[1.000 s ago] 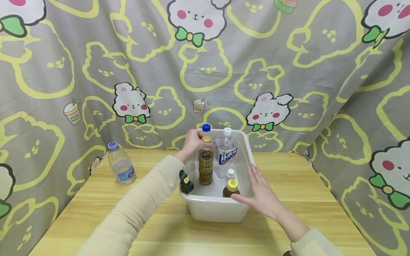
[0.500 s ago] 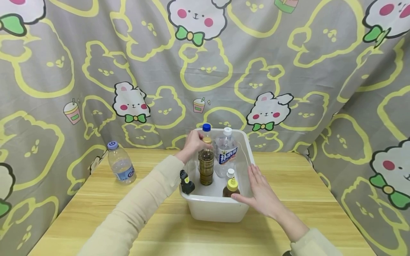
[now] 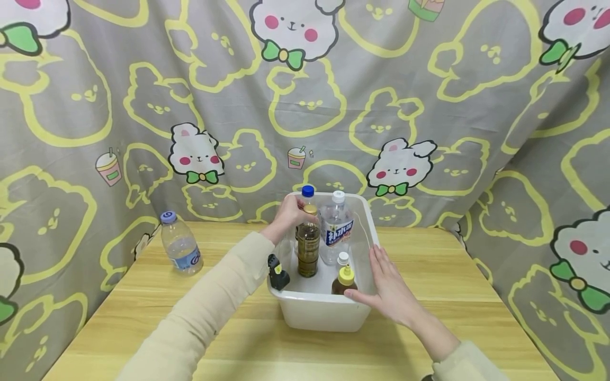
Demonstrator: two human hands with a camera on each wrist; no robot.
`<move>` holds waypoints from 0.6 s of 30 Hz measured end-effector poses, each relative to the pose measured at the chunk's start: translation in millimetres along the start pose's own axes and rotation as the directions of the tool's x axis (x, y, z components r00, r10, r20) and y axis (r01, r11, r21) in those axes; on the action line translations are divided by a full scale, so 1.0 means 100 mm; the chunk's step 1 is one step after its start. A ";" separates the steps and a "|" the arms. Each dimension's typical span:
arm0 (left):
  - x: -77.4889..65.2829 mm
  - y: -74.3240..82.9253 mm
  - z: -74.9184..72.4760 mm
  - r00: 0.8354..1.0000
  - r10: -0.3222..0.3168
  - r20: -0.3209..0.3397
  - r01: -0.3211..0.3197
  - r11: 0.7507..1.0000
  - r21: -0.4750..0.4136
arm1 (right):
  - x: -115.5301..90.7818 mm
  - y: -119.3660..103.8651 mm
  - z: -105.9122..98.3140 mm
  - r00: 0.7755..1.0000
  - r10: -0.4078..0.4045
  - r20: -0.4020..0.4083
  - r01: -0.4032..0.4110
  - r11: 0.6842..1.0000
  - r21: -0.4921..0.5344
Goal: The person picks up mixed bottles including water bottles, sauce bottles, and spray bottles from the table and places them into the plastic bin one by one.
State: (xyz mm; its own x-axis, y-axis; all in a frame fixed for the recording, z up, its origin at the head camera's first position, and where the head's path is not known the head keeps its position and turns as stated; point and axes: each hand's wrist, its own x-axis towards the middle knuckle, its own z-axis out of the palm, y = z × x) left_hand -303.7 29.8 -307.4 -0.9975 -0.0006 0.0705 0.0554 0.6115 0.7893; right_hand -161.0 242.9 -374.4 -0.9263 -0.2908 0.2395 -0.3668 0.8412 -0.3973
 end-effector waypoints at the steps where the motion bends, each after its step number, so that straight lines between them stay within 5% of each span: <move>1: 0.00 0.00 -0.01 1.000 0.003 0.005 -0.003 1.000 -0.006 | 0.00 0.00 0.00 1.000 0.000 -0.001 0.000 1.000 -0.001; 18: -0.11 0.06 -0.24 0.998 0.008 0.060 -0.008 1.000 -0.006 | 0.00 -0.01 0.00 1.000 0.001 0.001 -0.001 1.000 0.005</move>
State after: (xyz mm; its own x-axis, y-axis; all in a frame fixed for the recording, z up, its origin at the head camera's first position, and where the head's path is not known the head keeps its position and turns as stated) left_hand -291.5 14.5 -289.0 -0.9979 0.0519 0.0399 0.0633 0.6069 0.7922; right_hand -160.1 242.0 -373.5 -0.9267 -0.2909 0.2381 -0.3666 0.8393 -0.4016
